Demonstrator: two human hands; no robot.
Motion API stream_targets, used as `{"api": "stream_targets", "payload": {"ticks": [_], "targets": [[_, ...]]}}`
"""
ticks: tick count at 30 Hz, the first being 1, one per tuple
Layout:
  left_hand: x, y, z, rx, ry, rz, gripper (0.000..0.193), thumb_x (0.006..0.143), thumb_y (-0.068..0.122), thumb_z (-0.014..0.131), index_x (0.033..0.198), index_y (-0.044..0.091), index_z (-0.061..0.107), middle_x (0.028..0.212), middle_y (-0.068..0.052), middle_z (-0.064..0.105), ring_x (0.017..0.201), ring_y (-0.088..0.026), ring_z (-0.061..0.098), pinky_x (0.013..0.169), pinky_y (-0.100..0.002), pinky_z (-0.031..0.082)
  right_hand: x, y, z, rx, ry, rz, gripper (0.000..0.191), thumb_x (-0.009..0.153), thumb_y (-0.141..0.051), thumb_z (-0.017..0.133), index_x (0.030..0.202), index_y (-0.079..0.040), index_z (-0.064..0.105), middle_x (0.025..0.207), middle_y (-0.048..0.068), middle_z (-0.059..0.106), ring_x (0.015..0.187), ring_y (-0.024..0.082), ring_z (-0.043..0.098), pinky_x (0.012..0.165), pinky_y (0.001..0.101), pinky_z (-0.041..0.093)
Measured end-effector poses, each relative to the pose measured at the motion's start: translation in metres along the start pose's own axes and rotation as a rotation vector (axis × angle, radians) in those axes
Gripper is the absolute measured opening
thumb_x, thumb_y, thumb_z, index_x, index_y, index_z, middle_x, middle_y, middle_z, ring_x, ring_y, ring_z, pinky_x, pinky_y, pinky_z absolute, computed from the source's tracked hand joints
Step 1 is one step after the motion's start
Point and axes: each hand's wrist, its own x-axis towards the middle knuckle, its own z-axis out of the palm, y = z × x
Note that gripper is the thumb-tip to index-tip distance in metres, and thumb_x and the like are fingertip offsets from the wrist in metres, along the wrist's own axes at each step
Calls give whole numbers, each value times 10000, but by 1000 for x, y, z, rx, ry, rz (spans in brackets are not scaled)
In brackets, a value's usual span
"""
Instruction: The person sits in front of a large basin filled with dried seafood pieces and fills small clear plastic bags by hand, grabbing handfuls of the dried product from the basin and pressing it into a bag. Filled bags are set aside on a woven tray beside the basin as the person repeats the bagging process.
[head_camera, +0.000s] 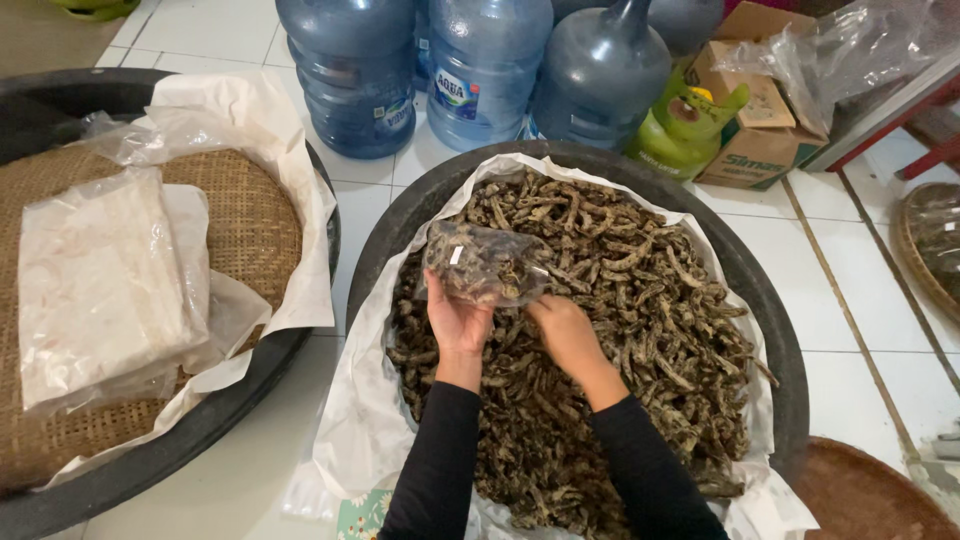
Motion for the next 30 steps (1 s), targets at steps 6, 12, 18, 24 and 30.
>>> {"api": "stream_targets", "payload": {"ticks": [6,12,18,24,30], "targets": [[-16,-6,26,-239,-275,-72,569,1087,470,507,1504,83,486,1483,-159,545,1358,-342,546,1139,-551,462,-5,-1,5,-54,-75,-174,377,772,-66,697,1147,-71,735,1097,137,712,1050,333,653,899,459,498],[-12,-4,26,-97,-119,68,599,1018,476,488,1479,95,469,1484,-129,547,1359,-325,538,1130,-599,442,-15,-8,-13,-32,-28,-64,223,836,-41,760,1057,-59,746,1071,109,741,1032,318,669,918,439,529],[2,-8,7,-172,-15,56,593,1073,474,487,1504,67,482,1512,-139,542,1351,-331,543,1121,-494,479,-17,-24,-99,341,488,103,139,915,-43,777,1049,-28,743,1014,96,754,823,190,739,712,317,605],[4,-5,8,-123,-24,79,602,1059,489,478,1476,55,499,1476,-133,571,1323,-328,558,1101,-497,485,-29,-59,-135,170,795,-173,140,933,-6,798,1054,-24,731,1059,113,732,868,202,732,714,274,595],[-18,-18,32,14,72,-14,595,1039,521,482,1442,85,514,1431,-135,595,1290,-318,590,1108,-523,470,-21,-79,-116,15,771,-182,166,904,-25,835,1053,-11,764,1008,117,702,748,169,698,622,272,564]]}}
